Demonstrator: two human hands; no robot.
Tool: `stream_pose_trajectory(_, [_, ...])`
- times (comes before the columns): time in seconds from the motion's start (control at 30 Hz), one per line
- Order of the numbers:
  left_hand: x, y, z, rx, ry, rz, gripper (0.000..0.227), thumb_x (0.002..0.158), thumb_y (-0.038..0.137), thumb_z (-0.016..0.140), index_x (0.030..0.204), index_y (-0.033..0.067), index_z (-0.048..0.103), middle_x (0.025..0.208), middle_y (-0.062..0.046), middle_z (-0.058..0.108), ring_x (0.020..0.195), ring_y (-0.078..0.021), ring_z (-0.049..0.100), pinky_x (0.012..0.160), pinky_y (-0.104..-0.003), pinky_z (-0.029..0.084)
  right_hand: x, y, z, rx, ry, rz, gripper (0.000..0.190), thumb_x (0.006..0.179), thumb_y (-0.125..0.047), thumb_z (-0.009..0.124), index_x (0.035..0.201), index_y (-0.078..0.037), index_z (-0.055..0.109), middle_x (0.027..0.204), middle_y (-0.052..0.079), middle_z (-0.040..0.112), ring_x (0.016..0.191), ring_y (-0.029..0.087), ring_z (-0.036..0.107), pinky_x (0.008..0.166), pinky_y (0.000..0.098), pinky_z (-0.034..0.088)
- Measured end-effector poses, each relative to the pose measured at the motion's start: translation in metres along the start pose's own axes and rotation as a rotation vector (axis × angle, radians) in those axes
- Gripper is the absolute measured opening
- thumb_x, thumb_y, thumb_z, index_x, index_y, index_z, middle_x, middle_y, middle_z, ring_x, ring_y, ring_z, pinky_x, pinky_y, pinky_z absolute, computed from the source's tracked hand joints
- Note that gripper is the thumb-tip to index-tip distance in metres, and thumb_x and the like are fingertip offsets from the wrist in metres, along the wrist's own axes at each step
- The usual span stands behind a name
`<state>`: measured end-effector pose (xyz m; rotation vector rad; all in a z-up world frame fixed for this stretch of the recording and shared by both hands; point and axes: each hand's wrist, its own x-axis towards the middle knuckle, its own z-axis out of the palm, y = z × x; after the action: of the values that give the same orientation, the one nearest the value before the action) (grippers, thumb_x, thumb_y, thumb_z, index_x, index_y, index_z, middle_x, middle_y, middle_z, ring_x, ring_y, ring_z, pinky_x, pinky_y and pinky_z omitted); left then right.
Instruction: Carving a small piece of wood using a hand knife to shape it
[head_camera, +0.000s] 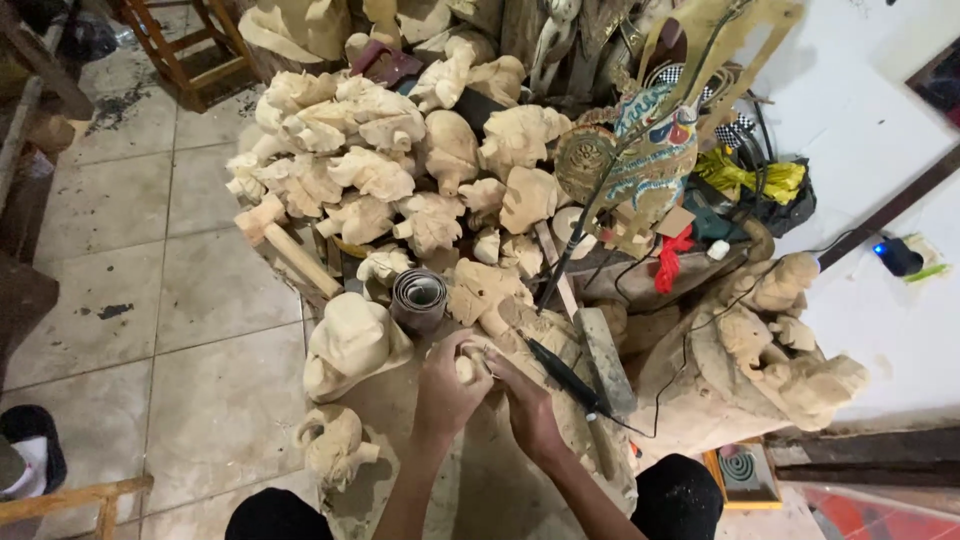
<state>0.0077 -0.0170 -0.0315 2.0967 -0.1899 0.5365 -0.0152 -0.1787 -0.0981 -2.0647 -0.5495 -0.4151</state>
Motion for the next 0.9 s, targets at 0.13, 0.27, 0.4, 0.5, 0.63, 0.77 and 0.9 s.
stream_pose_trajectory(0.13, [-0.007,-0.018,0.015,0.005,0.058,-0.054,0.062,0.061,0.013,0.072,0.122,0.0081,0.070,0.106,-0.016,0.074,0.102,-0.0366,0.074,0.097,-0.048,0.056,-0.004,0.058,0.021,-0.009,0.046,0.230,0.027,0.103,-0.004,0.056,0.118,-0.009,0.078,0.122,0.012,0.078,0.114,0.031,0.072,0.095,0.0438,0.059])
stream_pose_trajectory(0.27, [-0.003,-0.015,0.014,-0.006,0.036,-0.078,0.060,0.062,0.016,0.073,0.122,0.0088,0.070,0.104,-0.015,0.076,0.101,-0.0357,0.075,0.096,-0.047,0.057,0.008,0.023,0.015,0.011,-0.005,0.224,0.032,0.103,-0.007,0.053,0.124,-0.008,0.077,0.123,0.016,0.078,0.118,0.034,0.070,0.098,0.0481,0.057])
stream_pose_trajectory(0.4, [-0.003,-0.012,0.001,-0.060,0.005,-0.073,0.059,0.068,0.009,0.068,0.126,0.0019,0.065,0.111,-0.021,0.072,0.106,-0.0408,0.072,0.099,-0.052,0.055,0.013,0.052,0.017,0.041,0.024,0.333,0.030,0.107,-0.007,0.052,0.126,-0.003,0.075,0.120,0.018,0.077,0.112,0.041,0.070,0.099,0.0517,0.058])
stream_pose_trajectory(0.5, [-0.015,-0.029,0.020,0.061,0.056,-0.079,0.060,0.066,0.013,0.069,0.126,0.0101,0.069,0.106,-0.012,0.074,0.101,-0.0330,0.074,0.093,-0.043,0.059,0.051,0.025,0.008,0.070,0.022,0.314,0.031,0.106,-0.007,0.051,0.123,-0.006,0.078,0.102,0.017,0.078,0.091,0.037,0.073,0.083,0.0493,0.060])
stream_pose_trajectory(0.63, [-0.018,-0.011,0.011,-0.019,0.035,-0.099,0.063,0.064,0.011,0.070,0.127,0.0034,0.066,0.108,-0.021,0.073,0.102,-0.0398,0.073,0.093,-0.049,0.058,0.024,-0.002,-0.004,0.104,0.003,0.379,0.035,0.103,-0.006,0.050,0.118,-0.009,0.081,0.076,0.016,0.080,0.058,0.031,0.076,0.058,0.0457,0.062])
stream_pose_trajectory(0.77, [0.002,-0.009,0.005,-0.037,0.011,-0.090,0.063,0.065,0.012,0.070,0.127,0.0037,0.067,0.109,-0.022,0.073,0.104,-0.0404,0.073,0.093,-0.050,0.058,0.024,-0.003,0.002,-0.024,0.063,0.274,0.029,0.104,-0.019,0.057,0.120,-0.015,0.080,0.099,0.012,0.080,0.088,0.031,0.076,0.073,0.0470,0.059])
stream_pose_trajectory(0.9, [-0.002,-0.006,0.006,0.011,0.016,-0.089,0.065,0.064,0.016,0.070,0.128,0.0067,0.068,0.109,-0.020,0.073,0.101,-0.0401,0.073,0.092,-0.051,0.058,0.016,0.056,0.012,-0.052,0.009,0.369,0.029,0.107,-0.014,0.054,0.110,-0.007,0.082,0.081,0.014,0.080,0.058,0.025,0.070,0.060,0.0318,0.053])
